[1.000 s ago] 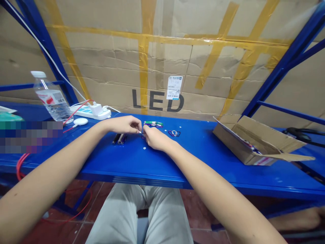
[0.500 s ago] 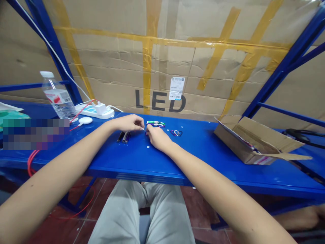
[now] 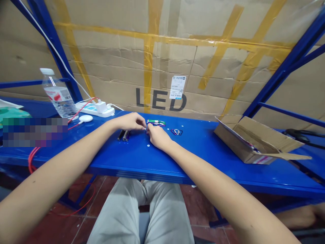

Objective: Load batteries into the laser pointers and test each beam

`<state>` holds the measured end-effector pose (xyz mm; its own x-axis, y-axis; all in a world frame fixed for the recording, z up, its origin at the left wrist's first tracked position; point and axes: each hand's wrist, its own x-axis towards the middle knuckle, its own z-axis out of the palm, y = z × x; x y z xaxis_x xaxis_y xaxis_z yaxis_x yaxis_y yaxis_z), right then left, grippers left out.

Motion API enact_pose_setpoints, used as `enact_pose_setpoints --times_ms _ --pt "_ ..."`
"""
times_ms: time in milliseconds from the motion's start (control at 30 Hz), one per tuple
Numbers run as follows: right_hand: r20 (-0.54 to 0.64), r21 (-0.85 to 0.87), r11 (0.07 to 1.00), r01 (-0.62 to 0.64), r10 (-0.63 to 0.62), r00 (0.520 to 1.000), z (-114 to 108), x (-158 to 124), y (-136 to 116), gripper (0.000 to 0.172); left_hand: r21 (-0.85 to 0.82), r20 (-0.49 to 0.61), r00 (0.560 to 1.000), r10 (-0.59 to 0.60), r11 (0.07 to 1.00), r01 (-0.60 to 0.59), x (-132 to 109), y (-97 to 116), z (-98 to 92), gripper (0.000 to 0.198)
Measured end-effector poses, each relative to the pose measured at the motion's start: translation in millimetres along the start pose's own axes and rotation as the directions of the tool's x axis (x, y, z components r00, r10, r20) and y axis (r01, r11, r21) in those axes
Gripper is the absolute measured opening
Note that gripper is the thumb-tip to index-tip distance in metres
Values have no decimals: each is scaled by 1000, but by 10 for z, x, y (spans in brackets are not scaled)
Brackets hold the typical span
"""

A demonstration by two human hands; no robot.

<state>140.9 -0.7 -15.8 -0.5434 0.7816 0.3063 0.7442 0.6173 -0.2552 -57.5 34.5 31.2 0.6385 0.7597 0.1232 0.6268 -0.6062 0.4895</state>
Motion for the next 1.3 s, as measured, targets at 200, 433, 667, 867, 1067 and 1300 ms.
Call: enact_pose_setpoints --times_ms 200,433,667,867,1067,1300 --pt "18 -44 999 -25 26 1000 2 0 -12 22 35 -23 1000 -10 999 10 -6 65 28 17" --pt "1 -59 998 -21 21 1000 2 1 -1 22 48 -26 1000 2 999 0 3 35 29 16" --pt "-119 69 998 -1 9 993 7 18 81 19 -82 -92 996 -10 997 3 -14 -11 -91 19" --pt "-250 210 978 -5 58 966 -122 24 77 19 -363 -209 977 -38 931 -41 -28 -24 -180 29" --pt "-144 530 848 -6 97 985 -273 25 119 31 -443 -387 922 -10 879 -176 22 29 -87 34" --pt "-23 818 574 -13 54 998 -394 25 143 31 -467 -473 880 28 840 -278 138 146 190 37"
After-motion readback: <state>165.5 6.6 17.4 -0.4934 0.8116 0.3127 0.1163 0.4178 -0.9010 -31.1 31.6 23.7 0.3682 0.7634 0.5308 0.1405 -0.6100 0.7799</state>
